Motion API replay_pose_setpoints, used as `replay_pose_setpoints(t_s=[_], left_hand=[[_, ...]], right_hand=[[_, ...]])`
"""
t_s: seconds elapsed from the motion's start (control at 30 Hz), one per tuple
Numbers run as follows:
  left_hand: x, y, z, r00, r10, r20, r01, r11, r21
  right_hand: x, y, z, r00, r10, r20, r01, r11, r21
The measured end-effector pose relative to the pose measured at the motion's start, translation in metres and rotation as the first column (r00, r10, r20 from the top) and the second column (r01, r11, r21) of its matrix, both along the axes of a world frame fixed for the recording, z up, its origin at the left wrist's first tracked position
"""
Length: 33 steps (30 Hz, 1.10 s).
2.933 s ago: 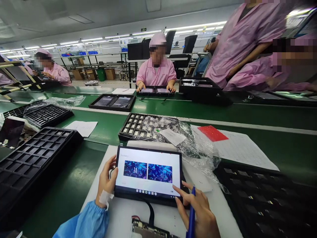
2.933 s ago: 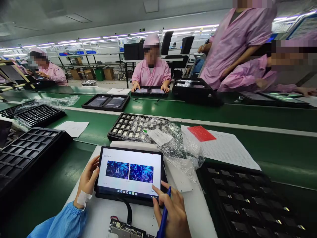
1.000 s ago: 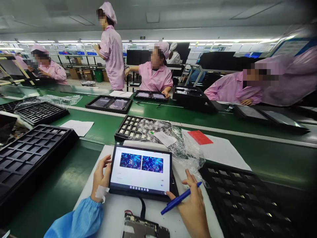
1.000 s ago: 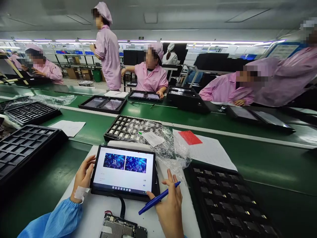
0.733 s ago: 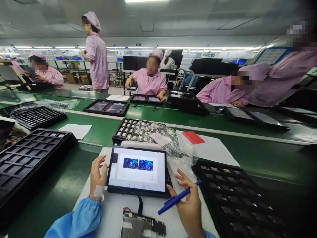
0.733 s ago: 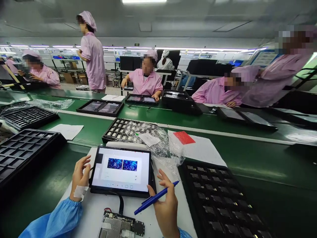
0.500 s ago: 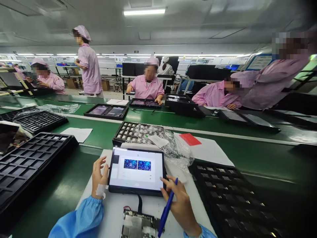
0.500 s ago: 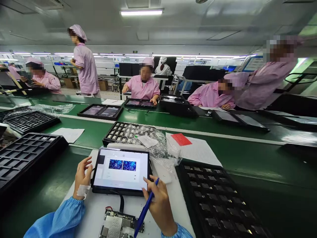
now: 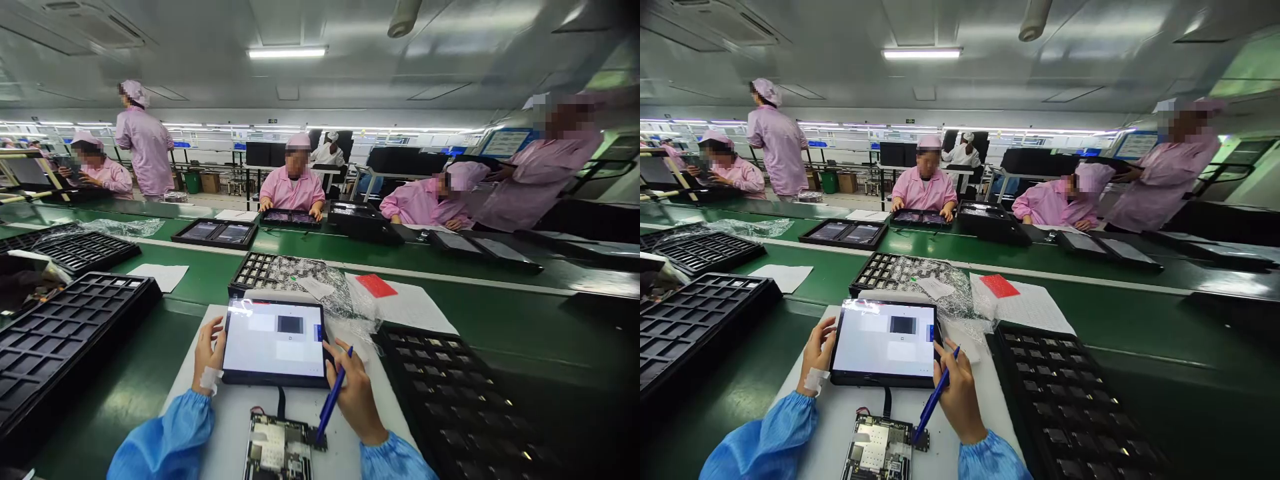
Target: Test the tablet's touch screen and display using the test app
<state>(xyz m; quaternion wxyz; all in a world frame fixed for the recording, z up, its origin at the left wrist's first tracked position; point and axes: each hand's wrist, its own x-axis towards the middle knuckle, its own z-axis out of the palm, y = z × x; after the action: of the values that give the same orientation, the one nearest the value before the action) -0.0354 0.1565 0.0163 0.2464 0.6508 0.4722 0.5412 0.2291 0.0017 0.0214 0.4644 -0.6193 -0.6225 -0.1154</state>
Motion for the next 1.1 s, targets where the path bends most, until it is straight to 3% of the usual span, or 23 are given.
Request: replay_pose_setpoints(t_s=[0.27,0.47,0.6,0.73,0.9,1.0,1.1], left_hand=[[0.005,-0.008,0.007,0.99,-0.034,-0.136,0.054,0.988,0.144],[0.006,-0.012,0.003,0.965,-0.012,-0.261,0.082,0.962,0.26],[0.006,-0.015,-0.002,0.943,-0.049,-0.329,0.16,0.934,0.321],[0.006,-0.014,-0.003,0.947,-0.023,-0.32,0.13,0.939,0.318],[0.002,-0.012,0.001,0.955,0.019,-0.294,0.063,0.962,0.266],[0.002,-0.012,0.003,0.958,0.024,-0.287,0.046,0.971,0.234],[0.002,-0.014,0.003,0.962,0.031,-0.271,0.029,0.976,0.214]], right_hand=[[-0.004,0.001,-0.003,1.0,0.004,0.028,-0.005,0.999,0.033],[-0.031,0.0,0.002,0.96,0.267,0.084,-0.268,0.963,0.004],[-0.029,-0.002,0.003,0.974,0.223,0.025,-0.224,0.973,0.057],[-0.016,-0.003,0.0,0.987,0.162,0.014,-0.163,0.986,0.045],[-0.019,-0.003,0.0,0.975,0.219,0.044,-0.217,0.975,-0.052],[-0.023,0.003,0.004,0.953,0.27,0.141,-0.254,0.96,-0.121],[-0.019,0.021,0.009,0.938,0.271,0.218,-0.254,0.962,-0.105]])
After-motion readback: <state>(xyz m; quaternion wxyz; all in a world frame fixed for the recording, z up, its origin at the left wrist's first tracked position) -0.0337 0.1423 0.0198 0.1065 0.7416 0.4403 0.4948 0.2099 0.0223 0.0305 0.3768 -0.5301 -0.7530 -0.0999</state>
